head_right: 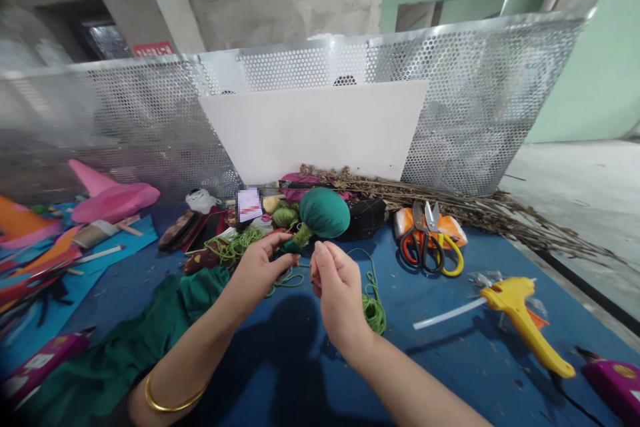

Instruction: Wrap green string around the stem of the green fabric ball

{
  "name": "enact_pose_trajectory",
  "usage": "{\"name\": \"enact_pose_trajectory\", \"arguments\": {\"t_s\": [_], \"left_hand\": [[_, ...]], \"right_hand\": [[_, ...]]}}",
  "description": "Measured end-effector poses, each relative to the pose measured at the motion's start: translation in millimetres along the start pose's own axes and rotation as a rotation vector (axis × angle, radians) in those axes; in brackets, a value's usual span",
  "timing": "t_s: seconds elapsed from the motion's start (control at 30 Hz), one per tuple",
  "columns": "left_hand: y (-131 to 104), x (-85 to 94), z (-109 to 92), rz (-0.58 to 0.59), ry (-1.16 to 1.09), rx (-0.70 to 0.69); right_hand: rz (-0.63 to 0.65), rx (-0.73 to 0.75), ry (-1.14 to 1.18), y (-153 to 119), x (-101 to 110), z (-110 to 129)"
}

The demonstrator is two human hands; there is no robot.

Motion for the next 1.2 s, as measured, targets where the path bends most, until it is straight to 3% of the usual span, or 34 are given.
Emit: {"name": "enact_pose_trajectory", "arguments": {"t_s": [0.13, 0.23, 0.53, 0.7, 0.87, 1.03, 1.2], "left_hand": [[-1, -1.0, 2, 0.105, -0.101, 0.031], [0, 1.8, 1, 0.100, -0.123, 0.024], [-3, 18.6, -9, -0.076, 0.397, -0.036], [-7, 20.9, -13, -0.102, 0.590, -0.046], [-12, 7.6, -24, -0.029, 0.835, -0.122], [-23, -18.2, -33, 0.102, 1.016, -0.330], [-38, -43.2, -41, 0.154, 1.154, -0.659]], "right_hand": [[0.014, 0.011, 0.057, 2, -2, 2], [0.047, 0.037, -0.004, 1, -4, 7], [0.398, 0.422, -0.544, -19, -34, 42], [0.393, 0.626, -0.712, -24, -38, 67], [0.608, 0.435, -0.715, -13, -44, 59], [0.462, 0.355, -0.761, 3, -29, 64], [0.352, 0.321, -0.860, 15, -15, 61]]}}
Point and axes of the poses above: each hand's wrist, its own y-axis towards the middle knuckle, its own x-axis out of the back of the hand, z = x × y, the point moved 9 cm from there along y, towards the middle knuckle, and after that the axes turned 9 degrees about y, right-handed, at the moved point
